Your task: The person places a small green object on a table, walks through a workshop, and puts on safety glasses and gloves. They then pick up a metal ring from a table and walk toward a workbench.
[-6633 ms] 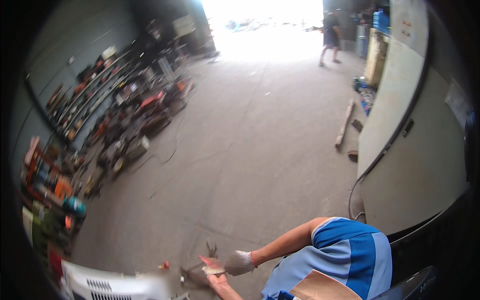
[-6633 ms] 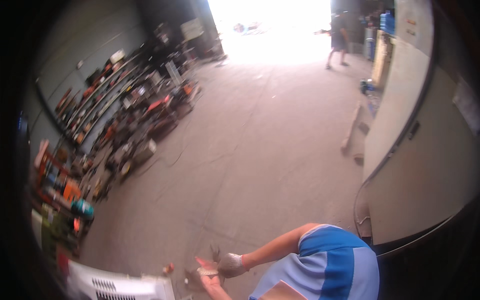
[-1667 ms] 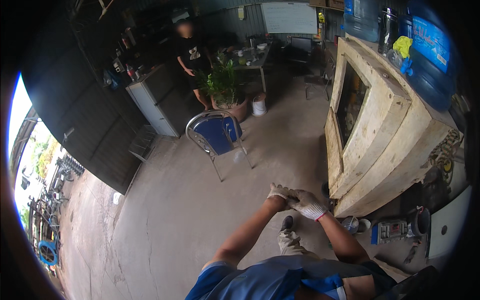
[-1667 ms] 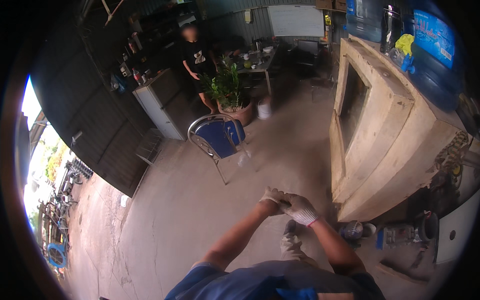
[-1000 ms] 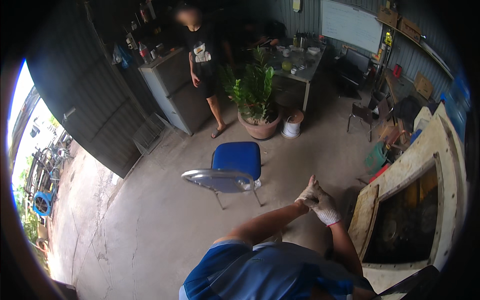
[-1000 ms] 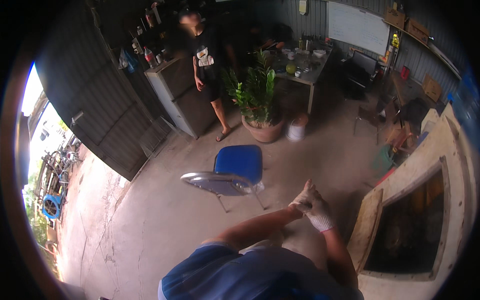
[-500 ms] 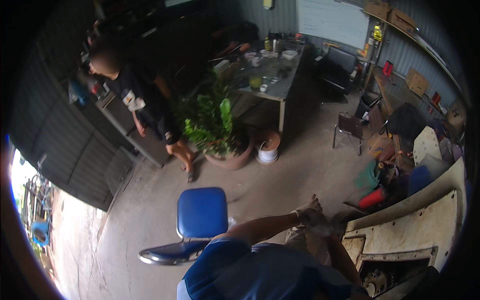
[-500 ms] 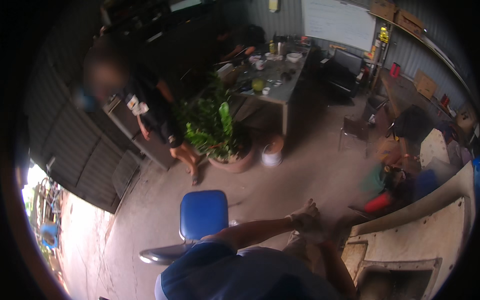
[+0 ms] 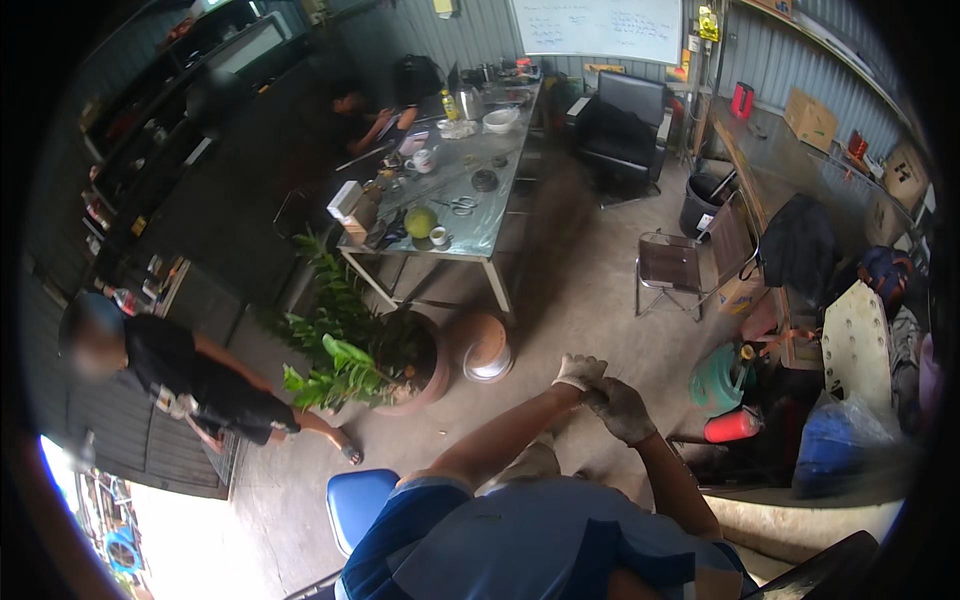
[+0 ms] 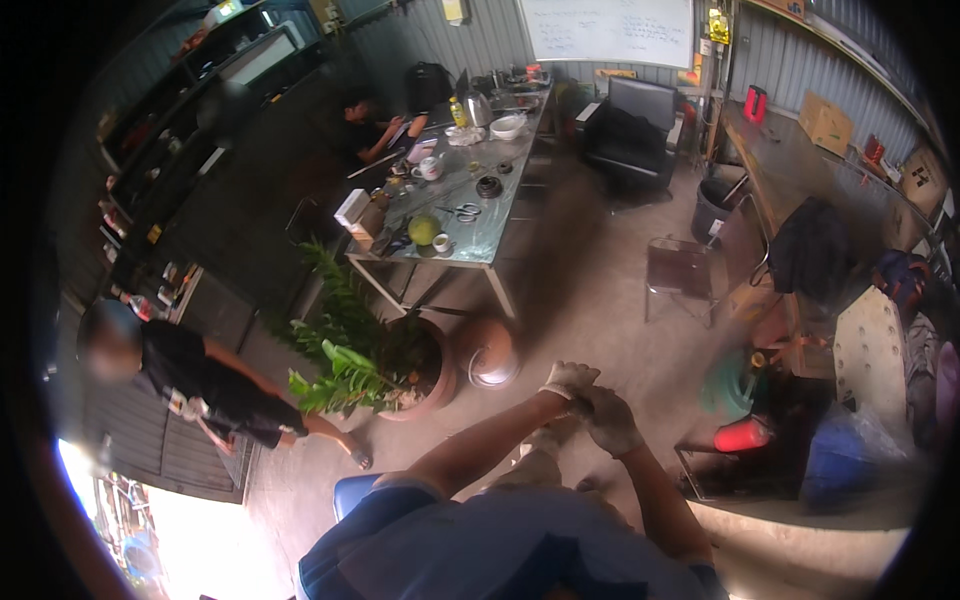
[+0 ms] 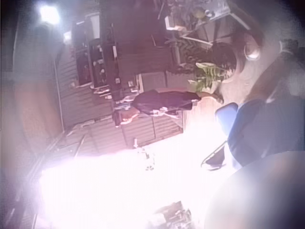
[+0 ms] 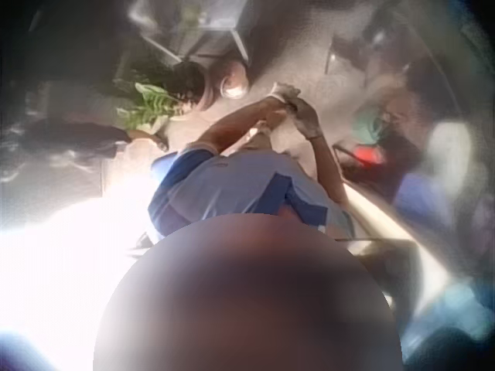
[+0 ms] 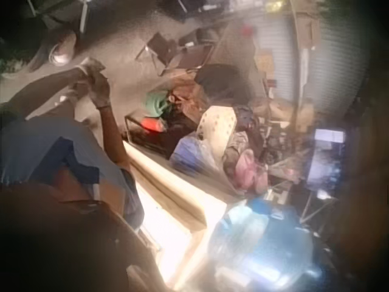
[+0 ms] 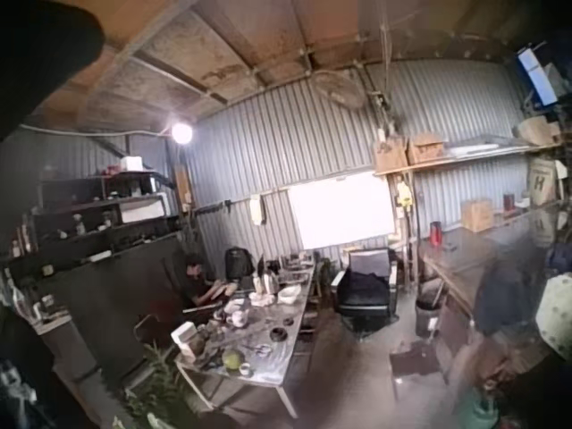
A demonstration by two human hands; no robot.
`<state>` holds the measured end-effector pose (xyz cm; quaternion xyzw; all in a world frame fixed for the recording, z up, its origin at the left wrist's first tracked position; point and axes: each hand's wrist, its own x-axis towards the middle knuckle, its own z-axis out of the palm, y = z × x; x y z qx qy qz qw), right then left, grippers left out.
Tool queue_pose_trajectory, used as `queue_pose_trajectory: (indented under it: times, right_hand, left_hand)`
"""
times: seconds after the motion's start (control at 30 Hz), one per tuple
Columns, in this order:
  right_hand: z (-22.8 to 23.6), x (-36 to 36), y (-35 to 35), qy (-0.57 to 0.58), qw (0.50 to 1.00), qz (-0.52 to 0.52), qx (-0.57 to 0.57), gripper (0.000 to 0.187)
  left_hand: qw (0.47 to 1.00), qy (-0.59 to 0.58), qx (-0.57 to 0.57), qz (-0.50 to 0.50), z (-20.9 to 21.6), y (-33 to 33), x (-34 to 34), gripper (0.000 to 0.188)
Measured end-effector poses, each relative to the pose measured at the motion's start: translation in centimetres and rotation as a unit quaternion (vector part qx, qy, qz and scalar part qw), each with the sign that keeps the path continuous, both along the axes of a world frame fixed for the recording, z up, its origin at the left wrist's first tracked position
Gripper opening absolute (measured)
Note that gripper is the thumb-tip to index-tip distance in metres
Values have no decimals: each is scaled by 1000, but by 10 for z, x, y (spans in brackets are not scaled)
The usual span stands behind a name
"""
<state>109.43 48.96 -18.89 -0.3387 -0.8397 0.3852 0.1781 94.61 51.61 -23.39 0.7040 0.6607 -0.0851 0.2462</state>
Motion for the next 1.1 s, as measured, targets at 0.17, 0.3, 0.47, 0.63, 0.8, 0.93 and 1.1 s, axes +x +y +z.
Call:
queue_pose_trajectory:
  times: [0.17, 0.3, 0.47, 0.63, 0.8, 0.93, 1.1]
  right_hand:
    - [-6, -58, 84, -44, 982, 45, -180, 27]
    - [6, -114, 183, -27, 954, -20, -298, 27]
    - [4, -202, 286, -55, 985, 76, -142, 33]
    - [-1, -291, 376, -57, 974, 219, -4, 34]
    - [-28, -377, 449, -88, 926, 361, -62, 34]
    - [-77, -434, 533, -154, 924, 349, -4, 31]
    - [-127, -531, 692, -223, 944, 220, 100, 37]
  left_hand:
    - [963, -78, 98, -240, -49, 114, -61, 33]
    - [948, -81, 80, -296, -52, 206, -109, 40]
    - [946, -102, 183, -246, -2, 303, -194, 59]
    - [874, -473, 1, 111, 16, 337, -307, 75]
    - [867, -409, 15, 285, -38, 348, -389, 70]
    - [865, -265, 109, 411, -74, 364, -442, 68]
    - [810, -181, 145, 539, -87, 419, -499, 72]
